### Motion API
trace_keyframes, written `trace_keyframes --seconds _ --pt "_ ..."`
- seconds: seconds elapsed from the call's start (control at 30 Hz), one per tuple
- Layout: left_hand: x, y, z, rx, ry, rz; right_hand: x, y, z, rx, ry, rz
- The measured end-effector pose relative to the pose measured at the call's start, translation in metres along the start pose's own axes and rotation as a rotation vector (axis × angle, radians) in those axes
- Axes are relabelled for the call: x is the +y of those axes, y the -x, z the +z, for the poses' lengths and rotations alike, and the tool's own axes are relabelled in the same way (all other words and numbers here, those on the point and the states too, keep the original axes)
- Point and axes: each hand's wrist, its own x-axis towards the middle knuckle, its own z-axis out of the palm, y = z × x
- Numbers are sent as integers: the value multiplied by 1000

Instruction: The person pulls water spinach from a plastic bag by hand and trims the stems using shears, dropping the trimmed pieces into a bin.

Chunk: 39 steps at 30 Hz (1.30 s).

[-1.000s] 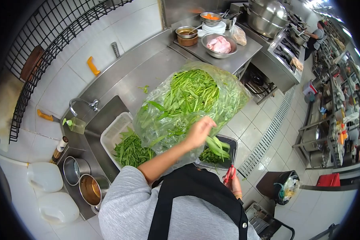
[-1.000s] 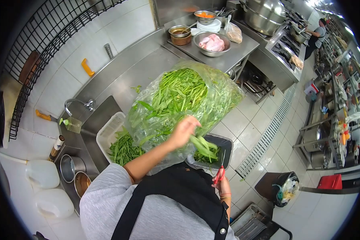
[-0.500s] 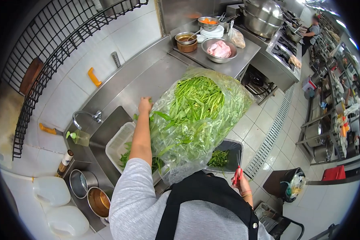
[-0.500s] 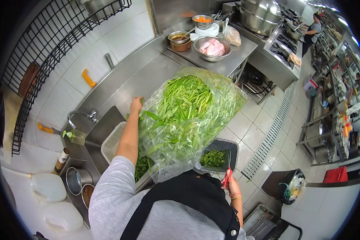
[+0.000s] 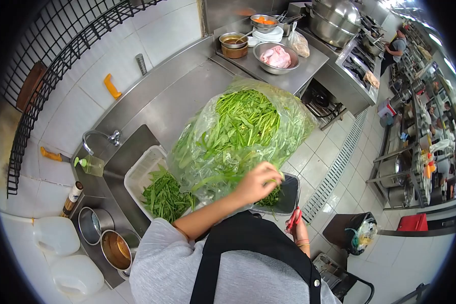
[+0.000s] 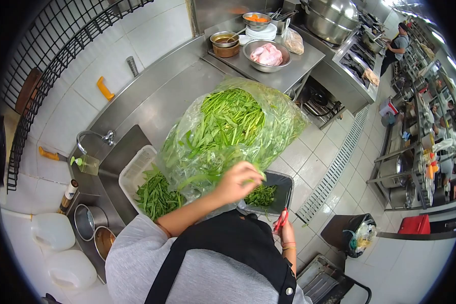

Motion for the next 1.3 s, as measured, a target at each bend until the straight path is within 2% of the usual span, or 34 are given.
trace_keyframes --seconds 0.03,0.07,0.13,0.17,0.23,0.3,0.37,0.43,0.5,0.53,0.57,0.6,0.63,0.67,0.73,0.8,0.83,0.9,0.93,1.03,1.1,1.13,1.2,1.3 --pt "-1 5 16 -138 -4 -23 -3 -1 1 -3 5 1" --pt "-7 11 21 -133 -5 -25 -5 -2 3 1 -6 -13" --pt "-6 10 24 -296 -56 -112 -8 -3 2 8 -12 -33" --pt "-8 9 20 -293 -55 -109 -10 -4 2 0 -9 -42" --pt "14 -2 -28 -403 22 -100 -9 -6 0 -12 -4 -49" --pt "28 0 -83 -446 -29 -332 -5 -8 -3 29 -7 -30" --pt "16 22 -134 -399 -182 -476 -1 -11 -5 26 -2 -25" --pt "-4 57 -179 -544 -281 -701 1 -14 -13 34 6 -23" --pt "-42 118 -197 -569 -743 -611 7 -18 -14 61 91 11" --pt "-46 113 -196 -571 -753 -607 7 -19 -14 102 189 36" --pt "-50 106 -193 -453 -750 -636 9 -22 -11 97 183 35" --pt "-50 97 -188 -334 -743 -665 14 -27 -9 239 550 -133" --pt "-49 74 -177 -170 -530 -592 17 -29 -7 380 917 -306" --pt "-48 44 -162 -7 -317 -512 7 -24 3 437 929 -327" --pt "-65 2 -133 153 -200 -437 -3 -32 8 374 845 -330" --pt "-103 -25 -110 217 -510 -260 -13 -38 15 285 672 -371" --pt "-105 -31 -113 219 -509 -261 -17 -37 18 285 674 -371" --pt "-107 -41 -113 136 -911 -825 -28 -34 23 298 695 -428" --pt "-127 -32 -127 162 -730 -964 -31 -31 25 302 678 -471" --pt "-173 10 -148 247 -790 -937 -26 -27 22 351 615 -438" --pt "-189 24 -152 293 -702 -909 -8 -33 14 347 566 -411" --pt "-191 22 -161 284 -706 -906 1 -35 11 334 543 -366" --pt "-196 21 -176 333 -813 -745 20 -37 2 319 533 -290" --pt "-171 25 -195 403 -969 -686 30 -28 -6 316 517 -265"
